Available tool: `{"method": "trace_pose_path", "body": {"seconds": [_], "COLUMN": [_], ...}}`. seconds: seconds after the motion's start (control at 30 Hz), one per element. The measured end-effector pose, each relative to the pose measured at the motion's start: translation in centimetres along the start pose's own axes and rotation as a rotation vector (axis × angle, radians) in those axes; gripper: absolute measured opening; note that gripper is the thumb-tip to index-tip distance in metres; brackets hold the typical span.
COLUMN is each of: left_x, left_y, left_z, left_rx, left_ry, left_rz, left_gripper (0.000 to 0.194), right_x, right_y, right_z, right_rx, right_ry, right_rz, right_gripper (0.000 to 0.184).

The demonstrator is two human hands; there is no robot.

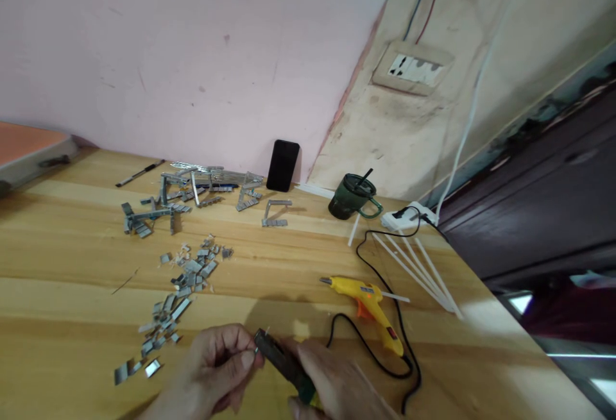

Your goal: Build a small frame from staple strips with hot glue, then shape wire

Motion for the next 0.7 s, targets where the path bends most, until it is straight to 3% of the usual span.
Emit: {"method": "trace_pose_path", "body": {"seconds": [0.2, 0.3, 0.57, 0.7], "left_x": [-1.7, -2.3, -2.3, -2.1], "left_y": [1.1, 2.0, 2.8, 3.0], "left_z": [-0.1, -0.3, -0.9, -0.9], "left_rx": [-0.13, -0.195, -0.203, -0.211], "left_ry": [-0.175, -0.247, -0.361, -0.381], "left_rz": [-0.298, -0.401, -0.531, -0.592], "left_gripper": [0.027, 0.021, 0.022, 0.018], "right_x": [1.5, 1.7, 0.3, 0.4], "right_y": [1.5, 2.2, 0.4, 0.4], "right_z": [0.2, 0.4, 0.2, -0.1], "right_rx": [0.027, 0.014, -0.027, 0.006], "right_ry": [0.097, 0.072, 0.025, 0.032], "right_rz": [-0.018, -0.038, -0.028, 0.002], "right_gripper": [0.052, 0.055, 0.056, 0.054]}}
Point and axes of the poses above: each hand's wrist, its own z-axis towards the middle knuckle, its own y-axis out of the palm, x = y × z, the point moved 10 cm from there along z, towards the middle knuckle, and after that the axes turned 11 degrees about -z, right-handed, at the moved point
